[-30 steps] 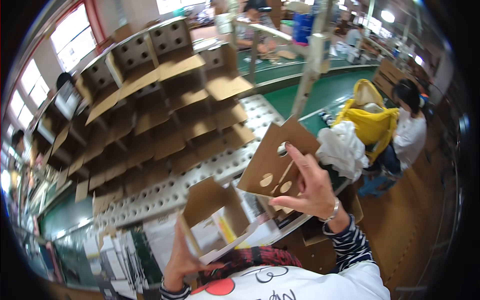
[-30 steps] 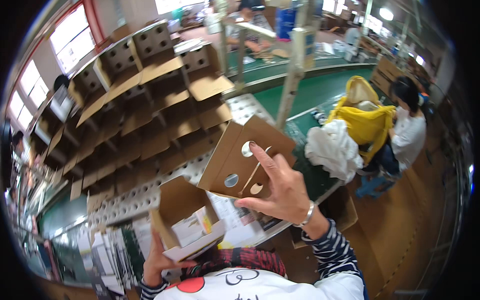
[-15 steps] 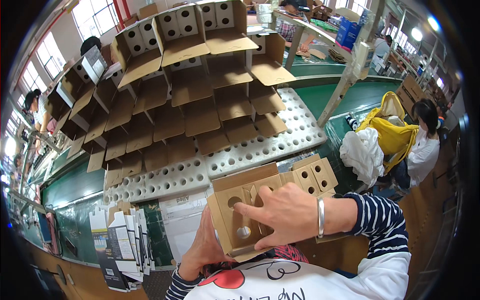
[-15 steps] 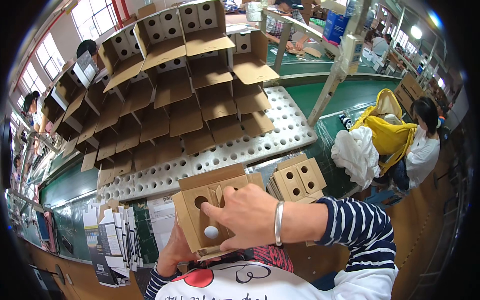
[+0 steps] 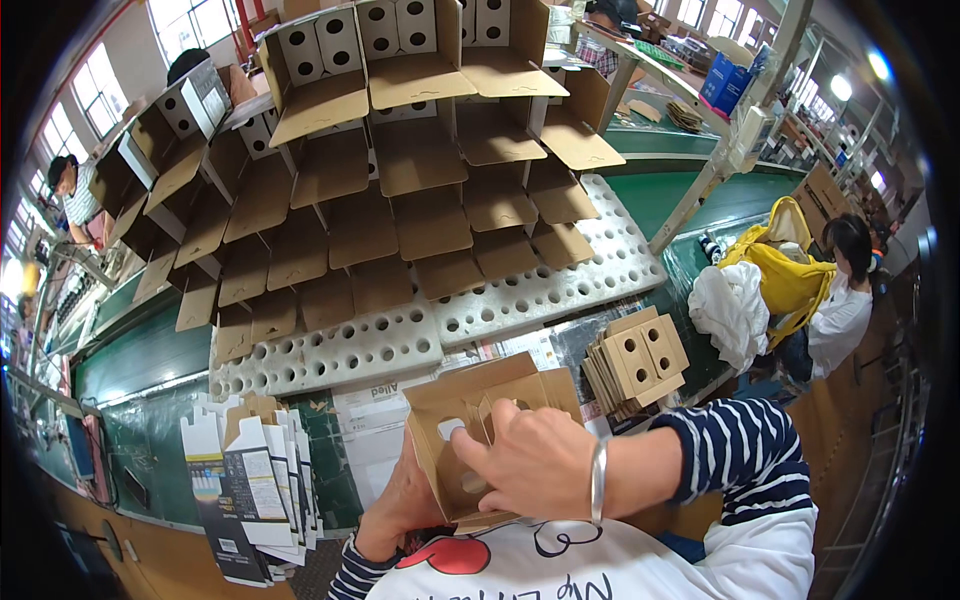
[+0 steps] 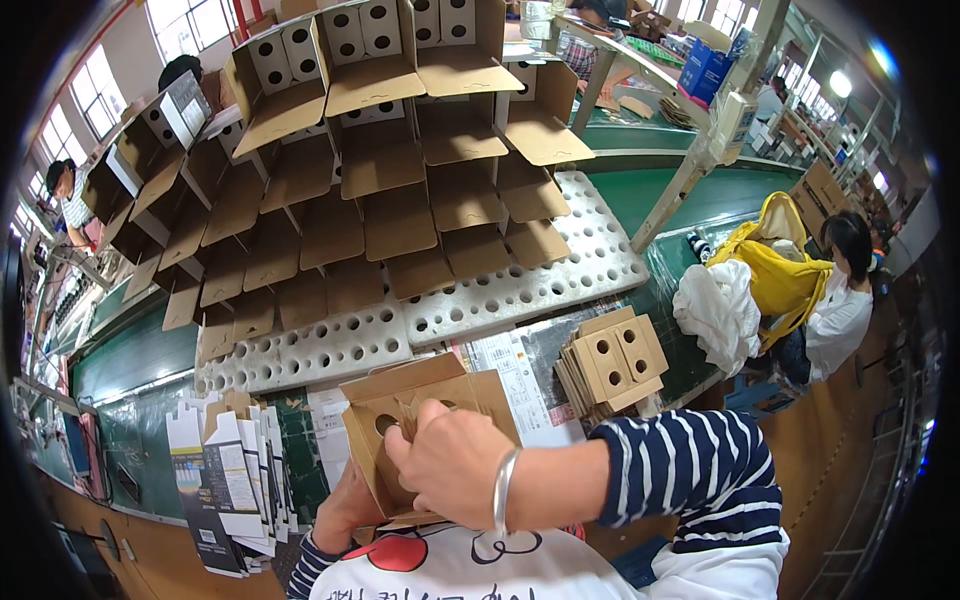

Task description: The person assembles cardboard boxes and box inserts by hand on a factory production line.

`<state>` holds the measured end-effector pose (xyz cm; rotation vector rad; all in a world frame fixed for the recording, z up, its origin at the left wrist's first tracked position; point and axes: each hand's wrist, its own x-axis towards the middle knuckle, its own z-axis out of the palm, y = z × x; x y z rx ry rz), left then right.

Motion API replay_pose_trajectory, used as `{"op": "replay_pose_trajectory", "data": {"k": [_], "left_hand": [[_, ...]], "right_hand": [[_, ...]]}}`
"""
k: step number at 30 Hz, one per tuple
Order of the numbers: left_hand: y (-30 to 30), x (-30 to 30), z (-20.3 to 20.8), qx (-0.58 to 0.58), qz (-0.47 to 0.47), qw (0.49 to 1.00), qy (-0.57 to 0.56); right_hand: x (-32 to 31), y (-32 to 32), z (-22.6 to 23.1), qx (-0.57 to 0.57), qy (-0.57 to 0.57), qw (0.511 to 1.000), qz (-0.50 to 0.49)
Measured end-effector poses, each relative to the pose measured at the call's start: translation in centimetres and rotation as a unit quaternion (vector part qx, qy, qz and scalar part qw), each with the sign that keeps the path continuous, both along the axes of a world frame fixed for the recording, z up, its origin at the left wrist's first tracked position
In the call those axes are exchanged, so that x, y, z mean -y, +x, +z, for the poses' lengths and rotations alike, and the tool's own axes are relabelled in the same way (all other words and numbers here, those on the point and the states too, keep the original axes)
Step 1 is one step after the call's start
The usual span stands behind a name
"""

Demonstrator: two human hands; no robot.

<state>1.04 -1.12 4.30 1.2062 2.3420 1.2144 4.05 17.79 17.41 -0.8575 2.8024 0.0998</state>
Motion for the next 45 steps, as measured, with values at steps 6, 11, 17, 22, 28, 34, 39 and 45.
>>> {"op": "replay_pose_trajectory", "data": {"k": [6,11,17,22,28,34,39,45], "left_hand": [[0.3,0.2,-0.2,0.052,-0.031,0.998,0.002],[-0.7,-0.1,0.3,0.049,-0.027,0.998,0.036],[-0.5,-0.3,0.3,0.091,-0.044,0.995,-0.003],[-0.4,-0.4,0.5,0.063,-0.058,0.996,-0.013],[-0.1,-0.9,0.0,0.037,-0.053,0.997,-0.032],[0.1,-1.6,0.8,0.019,-0.076,0.997,0.001],[-0.2,-1.6,0.3,-0.006,-0.065,0.998,-0.016],[-0.2,-1.5,0.0,0.038,-0.047,0.998,0.001]], "right_hand": [[-1.3,-2.8,-2.7,0.222,-0.089,0.971,-0.027],[-1.1,-2.4,-4.5,0.228,-0.024,0.972,-0.04],[-1.1,-2.8,-4.1,0.331,-0.007,0.939,-0.096],[-1.3,-2.8,-5.1,0.336,-0.008,0.938,-0.087],[-2.1,-2.6,-4.4,0.353,-0.015,0.931,-0.091],[-3.9,-2.0,-5.1,0.402,-0.092,0.907,-0.079],[-2.8,-1.8,-6.8,0.313,-0.027,0.946,-0.082],[-2.9,-2.0,-7.6,0.31,-0.054,0.946,-0.074]]}}
